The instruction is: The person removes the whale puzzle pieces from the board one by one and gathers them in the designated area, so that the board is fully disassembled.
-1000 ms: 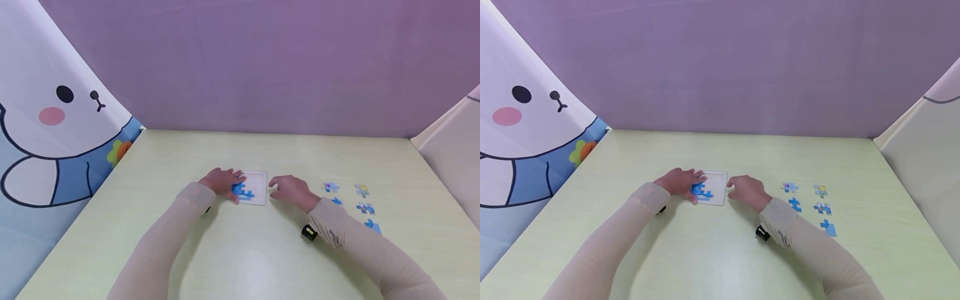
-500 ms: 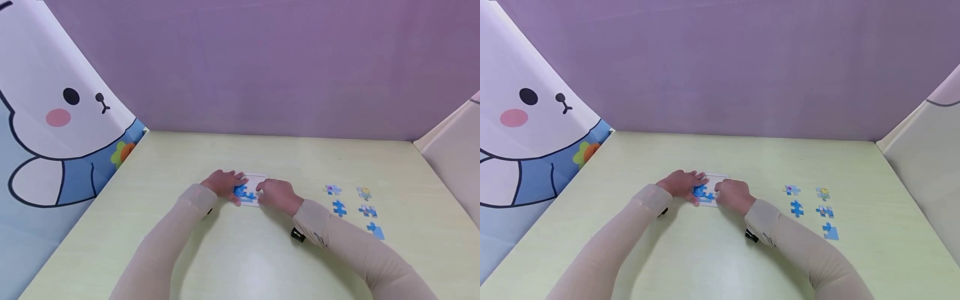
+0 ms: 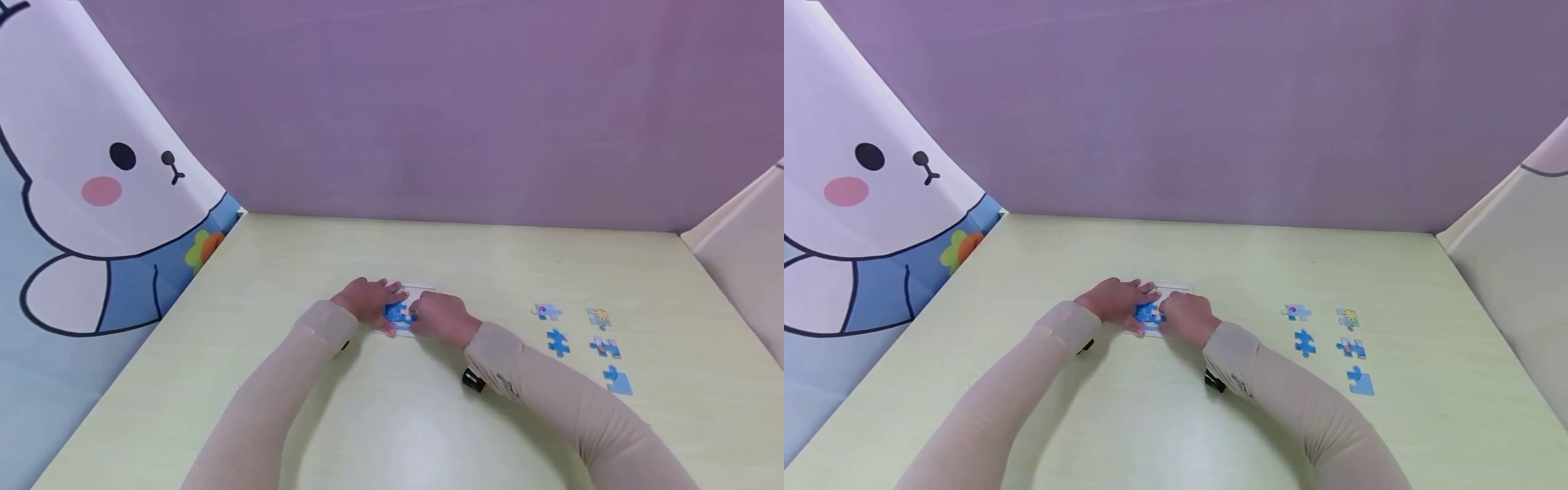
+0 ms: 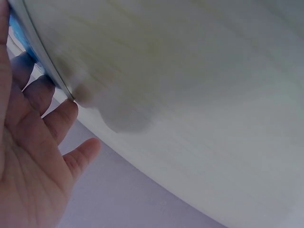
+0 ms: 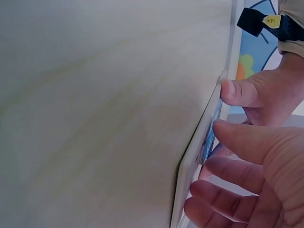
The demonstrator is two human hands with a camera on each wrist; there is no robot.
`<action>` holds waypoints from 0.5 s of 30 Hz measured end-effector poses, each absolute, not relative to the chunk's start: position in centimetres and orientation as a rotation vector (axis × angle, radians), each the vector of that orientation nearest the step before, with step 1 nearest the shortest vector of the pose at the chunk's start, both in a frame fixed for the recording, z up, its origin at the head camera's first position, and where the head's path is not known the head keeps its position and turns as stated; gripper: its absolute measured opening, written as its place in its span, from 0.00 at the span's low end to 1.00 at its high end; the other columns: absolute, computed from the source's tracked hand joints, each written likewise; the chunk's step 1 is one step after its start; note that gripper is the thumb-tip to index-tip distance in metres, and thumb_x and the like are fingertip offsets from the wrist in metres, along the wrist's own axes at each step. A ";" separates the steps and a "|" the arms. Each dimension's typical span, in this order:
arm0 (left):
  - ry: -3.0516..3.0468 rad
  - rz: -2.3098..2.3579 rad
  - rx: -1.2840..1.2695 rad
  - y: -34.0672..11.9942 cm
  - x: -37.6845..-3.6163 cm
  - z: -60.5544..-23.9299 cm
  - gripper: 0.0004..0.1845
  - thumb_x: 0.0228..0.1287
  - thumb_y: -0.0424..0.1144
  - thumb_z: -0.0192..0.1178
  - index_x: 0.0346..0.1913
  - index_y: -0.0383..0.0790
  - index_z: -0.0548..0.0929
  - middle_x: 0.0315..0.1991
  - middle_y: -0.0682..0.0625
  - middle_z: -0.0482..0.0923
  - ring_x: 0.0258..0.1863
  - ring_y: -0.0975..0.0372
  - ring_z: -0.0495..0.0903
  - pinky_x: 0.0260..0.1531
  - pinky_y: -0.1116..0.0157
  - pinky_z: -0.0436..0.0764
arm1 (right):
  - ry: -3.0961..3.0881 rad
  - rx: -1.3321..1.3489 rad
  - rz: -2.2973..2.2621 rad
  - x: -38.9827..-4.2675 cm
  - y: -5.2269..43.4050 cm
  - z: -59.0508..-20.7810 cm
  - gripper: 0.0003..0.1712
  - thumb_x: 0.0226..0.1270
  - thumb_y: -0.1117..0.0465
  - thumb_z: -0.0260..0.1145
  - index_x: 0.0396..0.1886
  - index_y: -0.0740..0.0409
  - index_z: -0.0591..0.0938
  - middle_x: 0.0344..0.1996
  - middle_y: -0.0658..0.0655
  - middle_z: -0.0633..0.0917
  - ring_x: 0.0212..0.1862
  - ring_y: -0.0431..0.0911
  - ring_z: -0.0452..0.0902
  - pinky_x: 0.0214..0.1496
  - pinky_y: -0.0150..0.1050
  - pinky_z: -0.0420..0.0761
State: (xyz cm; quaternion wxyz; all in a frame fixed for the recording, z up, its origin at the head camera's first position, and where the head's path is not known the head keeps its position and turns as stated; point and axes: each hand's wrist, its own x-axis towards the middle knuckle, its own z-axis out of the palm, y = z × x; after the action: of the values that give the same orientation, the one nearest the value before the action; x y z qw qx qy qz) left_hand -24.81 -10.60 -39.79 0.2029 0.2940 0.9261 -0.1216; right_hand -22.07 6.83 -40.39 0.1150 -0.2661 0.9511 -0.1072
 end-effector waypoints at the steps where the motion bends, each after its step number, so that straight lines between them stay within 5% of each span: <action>1: 2.585 -0.337 0.823 -10.5 -24.8 -39.8 0.47 0.56 0.69 0.56 0.75 0.55 0.55 0.75 0.52 0.50 0.73 0.54 0.53 0.62 0.48 0.64 | 2.788 -0.786 -0.309 -22.1 6.8 -40.4 0.12 0.59 0.55 0.69 0.42 0.53 0.87 0.34 0.52 0.82 0.32 0.43 0.75 0.29 0.43 0.78; 15: 2.581 -0.367 0.817 -10.4 -25.1 -40.1 0.47 0.55 0.70 0.56 0.75 0.55 0.55 0.75 0.53 0.50 0.73 0.54 0.53 0.62 0.49 0.65 | 2.739 -0.835 -0.364 -22.4 6.9 -40.6 0.06 0.58 0.58 0.70 0.32 0.56 0.86 0.25 0.47 0.82 0.26 0.42 0.73 0.26 0.37 0.73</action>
State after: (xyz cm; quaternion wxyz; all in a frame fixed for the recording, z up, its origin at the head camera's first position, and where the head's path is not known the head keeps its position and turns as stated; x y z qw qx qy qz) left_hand -25.07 -10.39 -40.10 0.2035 0.2929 0.9249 -0.1317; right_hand -22.40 6.92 -40.59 0.1274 -0.2868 0.9412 -0.1251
